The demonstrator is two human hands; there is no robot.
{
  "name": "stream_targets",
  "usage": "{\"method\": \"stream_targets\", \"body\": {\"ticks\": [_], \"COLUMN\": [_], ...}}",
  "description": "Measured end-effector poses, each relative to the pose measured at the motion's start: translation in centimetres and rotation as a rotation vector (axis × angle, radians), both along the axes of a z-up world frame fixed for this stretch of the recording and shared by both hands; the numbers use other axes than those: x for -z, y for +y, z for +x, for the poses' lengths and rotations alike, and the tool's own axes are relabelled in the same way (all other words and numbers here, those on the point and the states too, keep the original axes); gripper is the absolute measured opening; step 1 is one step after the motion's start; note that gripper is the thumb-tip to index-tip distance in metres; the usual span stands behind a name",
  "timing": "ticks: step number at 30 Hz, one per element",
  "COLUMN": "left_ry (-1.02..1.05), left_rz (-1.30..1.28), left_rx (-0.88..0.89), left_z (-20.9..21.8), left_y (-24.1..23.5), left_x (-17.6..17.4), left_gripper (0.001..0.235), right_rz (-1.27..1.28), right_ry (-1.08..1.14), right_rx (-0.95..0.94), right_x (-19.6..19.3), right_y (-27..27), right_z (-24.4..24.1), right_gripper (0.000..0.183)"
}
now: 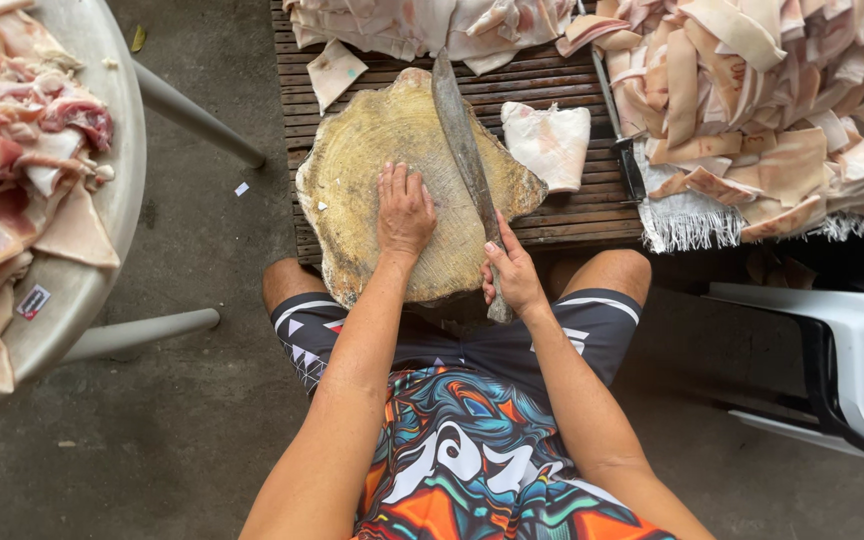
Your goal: The person cuts large pieces of pork skin into thin rectangular strips on a round wooden cutting block using a cleaver. They pick up pieces of skin from a large stack on the table, slice them into strips by hand, and move the finished pieces to a separate pile.
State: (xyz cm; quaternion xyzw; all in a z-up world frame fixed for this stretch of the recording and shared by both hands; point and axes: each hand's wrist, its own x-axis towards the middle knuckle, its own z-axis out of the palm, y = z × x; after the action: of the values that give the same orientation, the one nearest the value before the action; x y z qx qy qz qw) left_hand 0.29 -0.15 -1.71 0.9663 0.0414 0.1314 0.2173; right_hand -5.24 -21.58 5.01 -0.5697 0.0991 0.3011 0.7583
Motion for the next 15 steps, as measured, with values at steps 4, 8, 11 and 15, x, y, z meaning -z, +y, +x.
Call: {"method": "stream_targets", "body": {"ticks": [4,8,11,15], "left_ry": [-0.001,-0.017,-0.054,-0.062], "left_rz": [-0.018,-0.018,-0.029,-0.03], "left_rx": [-0.004,-0.003,-0.013,-0.016], "left_z": [-0.18,0.18,-0.32,-0.04], "left_y": [-0.07,-0.25,-0.17,-0.33], "left_x": [-0.06,-0.56,-0.74,-0.58], "left_gripper": [0.028,0.028,0.028,0.028], "right_rz": [0.01,0.03,0.063,0.086], "right_ry": [0.012,0.03,0.051,0.07], "right_rx": [0.015,0.013,0.0,0.0], "right_x": [0.44,0.34,0.25,0.25], "right_y": [-0.24,-0.42,-0.55,-0.94], "right_z": [-0.19,0.2,0.18,0.52], "right_gripper": [0.067,0.066,0.066,0.066]}}
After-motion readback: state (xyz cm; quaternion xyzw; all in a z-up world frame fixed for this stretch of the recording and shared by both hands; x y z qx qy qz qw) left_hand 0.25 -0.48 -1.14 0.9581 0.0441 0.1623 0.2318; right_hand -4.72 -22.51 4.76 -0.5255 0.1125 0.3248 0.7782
